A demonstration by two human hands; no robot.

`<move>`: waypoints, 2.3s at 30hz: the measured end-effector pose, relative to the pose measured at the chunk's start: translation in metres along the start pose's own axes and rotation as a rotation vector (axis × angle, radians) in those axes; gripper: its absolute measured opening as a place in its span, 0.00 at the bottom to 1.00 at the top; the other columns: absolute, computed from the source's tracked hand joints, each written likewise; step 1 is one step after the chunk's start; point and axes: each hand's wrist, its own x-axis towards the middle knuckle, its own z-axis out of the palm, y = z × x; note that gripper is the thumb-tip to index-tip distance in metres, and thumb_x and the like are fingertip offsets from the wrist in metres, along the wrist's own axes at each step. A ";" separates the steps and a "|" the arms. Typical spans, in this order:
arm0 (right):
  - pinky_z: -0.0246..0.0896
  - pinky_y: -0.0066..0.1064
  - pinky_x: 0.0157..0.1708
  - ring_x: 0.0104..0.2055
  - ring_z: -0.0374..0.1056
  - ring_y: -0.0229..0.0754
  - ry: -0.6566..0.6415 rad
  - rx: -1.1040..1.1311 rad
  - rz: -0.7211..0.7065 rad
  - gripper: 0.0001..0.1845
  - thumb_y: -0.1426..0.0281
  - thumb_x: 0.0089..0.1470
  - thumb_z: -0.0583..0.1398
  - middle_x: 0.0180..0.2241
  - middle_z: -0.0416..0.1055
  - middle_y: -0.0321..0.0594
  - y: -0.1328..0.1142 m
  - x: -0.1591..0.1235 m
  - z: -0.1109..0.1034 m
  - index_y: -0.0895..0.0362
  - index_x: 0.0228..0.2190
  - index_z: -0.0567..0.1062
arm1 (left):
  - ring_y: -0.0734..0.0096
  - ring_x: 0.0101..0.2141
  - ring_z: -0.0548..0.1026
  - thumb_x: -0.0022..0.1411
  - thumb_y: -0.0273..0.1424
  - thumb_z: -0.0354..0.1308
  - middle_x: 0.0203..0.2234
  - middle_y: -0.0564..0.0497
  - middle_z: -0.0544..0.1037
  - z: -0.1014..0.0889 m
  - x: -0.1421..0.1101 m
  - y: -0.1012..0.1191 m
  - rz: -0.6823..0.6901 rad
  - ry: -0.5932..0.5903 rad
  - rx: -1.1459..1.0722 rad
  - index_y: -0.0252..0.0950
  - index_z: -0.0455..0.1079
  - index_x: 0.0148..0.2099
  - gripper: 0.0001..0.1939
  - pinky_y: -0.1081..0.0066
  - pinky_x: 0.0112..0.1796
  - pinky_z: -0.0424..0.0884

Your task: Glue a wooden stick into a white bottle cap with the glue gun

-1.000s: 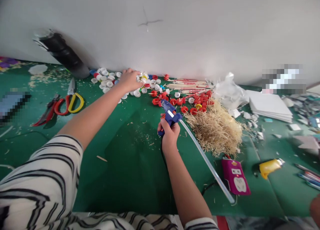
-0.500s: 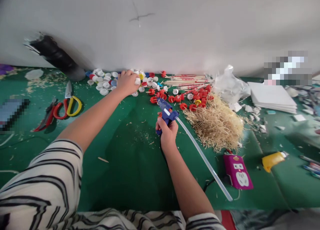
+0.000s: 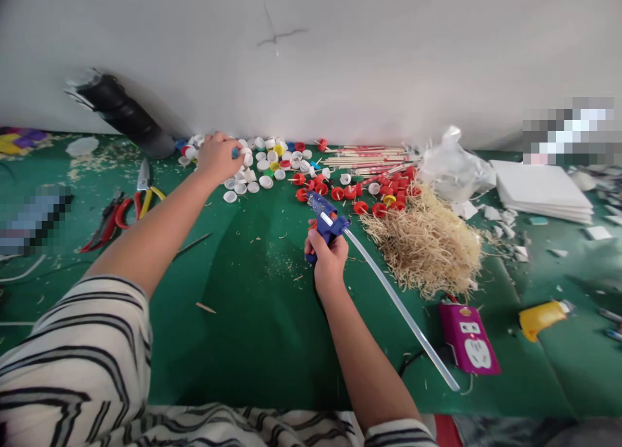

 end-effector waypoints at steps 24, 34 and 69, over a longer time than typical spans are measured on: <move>0.52 0.31 0.22 0.20 0.57 0.35 -0.002 -0.019 0.021 0.16 0.58 0.53 0.70 0.18 0.66 0.28 0.000 -0.002 0.003 0.55 0.38 0.80 | 0.57 0.57 0.72 0.69 0.41 0.61 0.56 0.47 0.76 -0.005 -0.002 -0.062 -0.243 0.064 -0.108 0.40 0.80 0.54 0.18 0.57 0.63 0.68; 0.52 0.30 0.21 0.20 0.59 0.35 0.016 -0.014 0.050 0.17 0.57 0.51 0.71 0.18 0.66 0.28 0.001 -0.003 0.005 0.55 0.38 0.80 | 0.56 0.58 0.74 0.68 0.30 0.61 0.57 0.45 0.74 -0.015 -0.015 -0.058 -0.220 0.101 -0.233 0.34 0.80 0.61 0.21 0.57 0.67 0.64; 0.51 0.31 0.21 0.19 0.58 0.34 -0.059 -0.008 0.015 0.14 0.59 0.54 0.70 0.18 0.66 0.28 0.003 -0.009 0.005 0.54 0.39 0.80 | 0.72 0.35 0.77 0.51 0.36 0.75 0.38 0.52 0.81 -0.012 -0.108 0.038 0.014 -0.039 -1.147 0.41 0.73 0.46 0.22 0.70 0.35 0.75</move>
